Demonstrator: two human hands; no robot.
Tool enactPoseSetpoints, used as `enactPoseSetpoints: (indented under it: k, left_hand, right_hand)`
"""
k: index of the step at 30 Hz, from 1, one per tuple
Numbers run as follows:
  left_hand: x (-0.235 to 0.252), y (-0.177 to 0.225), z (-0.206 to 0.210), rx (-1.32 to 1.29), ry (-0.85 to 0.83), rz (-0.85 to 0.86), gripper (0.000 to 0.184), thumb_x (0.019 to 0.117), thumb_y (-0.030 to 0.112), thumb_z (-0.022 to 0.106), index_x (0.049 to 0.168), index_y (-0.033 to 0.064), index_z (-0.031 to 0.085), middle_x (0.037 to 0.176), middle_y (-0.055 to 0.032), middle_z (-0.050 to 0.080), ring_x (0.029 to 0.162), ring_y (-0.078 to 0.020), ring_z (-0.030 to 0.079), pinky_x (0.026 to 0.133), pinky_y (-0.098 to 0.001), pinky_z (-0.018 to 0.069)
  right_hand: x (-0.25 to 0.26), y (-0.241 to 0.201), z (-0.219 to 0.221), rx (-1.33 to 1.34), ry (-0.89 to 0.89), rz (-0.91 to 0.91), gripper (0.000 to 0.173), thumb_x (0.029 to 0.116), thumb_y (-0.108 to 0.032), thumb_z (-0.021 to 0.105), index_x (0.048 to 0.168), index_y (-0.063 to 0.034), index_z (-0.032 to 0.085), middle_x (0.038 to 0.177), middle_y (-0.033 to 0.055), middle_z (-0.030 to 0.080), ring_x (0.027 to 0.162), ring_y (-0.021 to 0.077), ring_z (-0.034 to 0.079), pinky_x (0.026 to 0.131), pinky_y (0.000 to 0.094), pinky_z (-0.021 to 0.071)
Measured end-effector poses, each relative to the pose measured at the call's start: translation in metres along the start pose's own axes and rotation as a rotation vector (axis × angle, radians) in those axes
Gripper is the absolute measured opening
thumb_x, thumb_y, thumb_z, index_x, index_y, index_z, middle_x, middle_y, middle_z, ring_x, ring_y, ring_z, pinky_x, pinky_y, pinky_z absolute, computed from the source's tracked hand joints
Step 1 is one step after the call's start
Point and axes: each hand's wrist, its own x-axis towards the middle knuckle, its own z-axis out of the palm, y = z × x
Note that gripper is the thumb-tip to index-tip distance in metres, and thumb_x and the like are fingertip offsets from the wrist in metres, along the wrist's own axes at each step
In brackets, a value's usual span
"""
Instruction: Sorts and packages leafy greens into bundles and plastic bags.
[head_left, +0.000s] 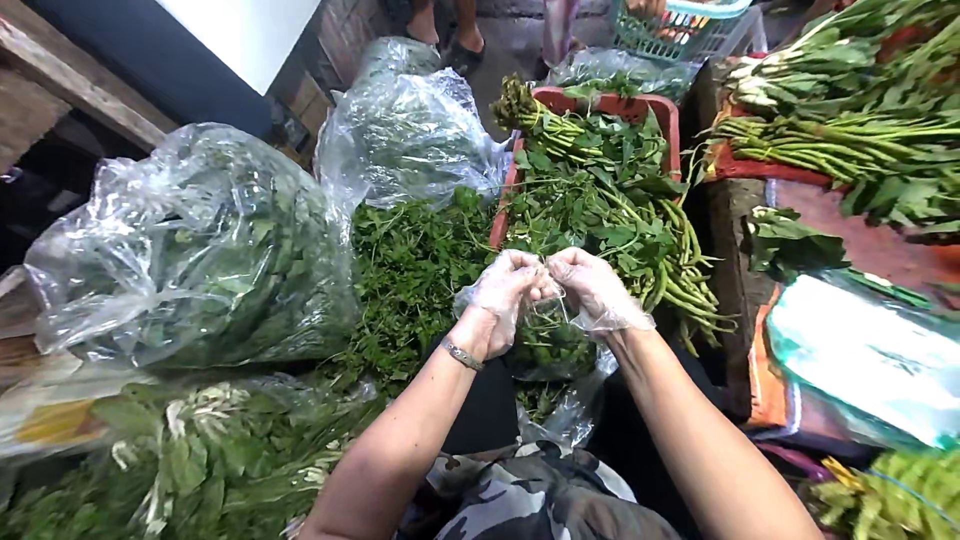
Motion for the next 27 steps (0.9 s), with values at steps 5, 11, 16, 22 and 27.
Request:
enactPoseSetpoints:
  k: [5, 11, 16, 22, 27]
  left_hand:
    - [-0.002, 0.014, -0.003, 0.206, -0.048, -0.041, 0.01, 0.1012, 0.003, 0.05, 0.1, 0.0098, 0.057, 0.079, -0.0012, 0.061, 0.068, -0.0092, 0.058, 0.066, -0.0232, 0.0514]
    - [-0.005, 0.015, -0.014, 1.095, -0.184, 0.666, 0.01, 0.0821, 0.008, 0.076, 0.083, 0.0001, 0.07, 0.106, -0.0154, 0.068, 0.096, -0.0239, 0.066, 0.084, -0.0414, 0.0545]
    - [-0.006, 0.005, -0.023, 1.296, -0.158, 1.258, 0.011, 0.0868, 0.011, 0.068, 0.078, 0.0066, 0.072, 0.095, -0.0126, 0.074, 0.089, -0.0243, 0.072, 0.086, -0.0379, 0.0565]
    - [-0.025, 0.034, -0.011, 1.445, -0.104, 0.529, 0.011, 0.0929, 0.01, 0.067, 0.096, -0.0004, 0.069, 0.084, -0.0156, 0.069, 0.081, -0.0306, 0.069, 0.077, -0.0503, 0.0549]
    - [-0.012, 0.047, -0.026, 0.63, -0.24, -0.039, 0.007, 0.0976, 0.006, 0.056, 0.092, 0.0106, 0.056, 0.08, 0.0006, 0.061, 0.068, -0.0048, 0.057, 0.059, -0.0197, 0.0472]
  right_hand:
    - [0.002, -0.001, -0.009, -0.009, -0.095, 0.043, 0.017, 0.1074, -0.011, 0.045, 0.099, -0.0077, 0.06, 0.072, -0.0027, 0.063, 0.06, 0.003, 0.059, 0.055, 0.0176, 0.0514]
    - [-0.002, -0.005, -0.003, -0.084, -0.096, 0.064, 0.012, 0.1048, -0.01, 0.05, 0.098, -0.0083, 0.06, 0.069, -0.0036, 0.059, 0.057, 0.0026, 0.057, 0.054, 0.0189, 0.05]
    - [-0.005, -0.013, 0.007, -0.092, -0.124, 0.12, 0.008, 0.1001, 0.0, 0.054, 0.098, -0.0037, 0.061, 0.067, -0.0004, 0.06, 0.054, 0.0041, 0.057, 0.051, 0.0182, 0.05]
    - [-0.003, -0.013, 0.003, -0.013, -0.241, 0.125, 0.046, 0.1032, -0.008, 0.047, 0.148, -0.0088, 0.035, 0.091, 0.0015, 0.065, 0.067, 0.0058, 0.06, 0.06, 0.0217, 0.0521]
    - [-0.007, -0.008, -0.008, -0.146, -0.463, -0.159, 0.062, 0.0798, 0.0, 0.064, 0.139, -0.0091, 0.048, 0.121, 0.0009, 0.063, 0.087, 0.0056, 0.065, 0.075, 0.0225, 0.057]
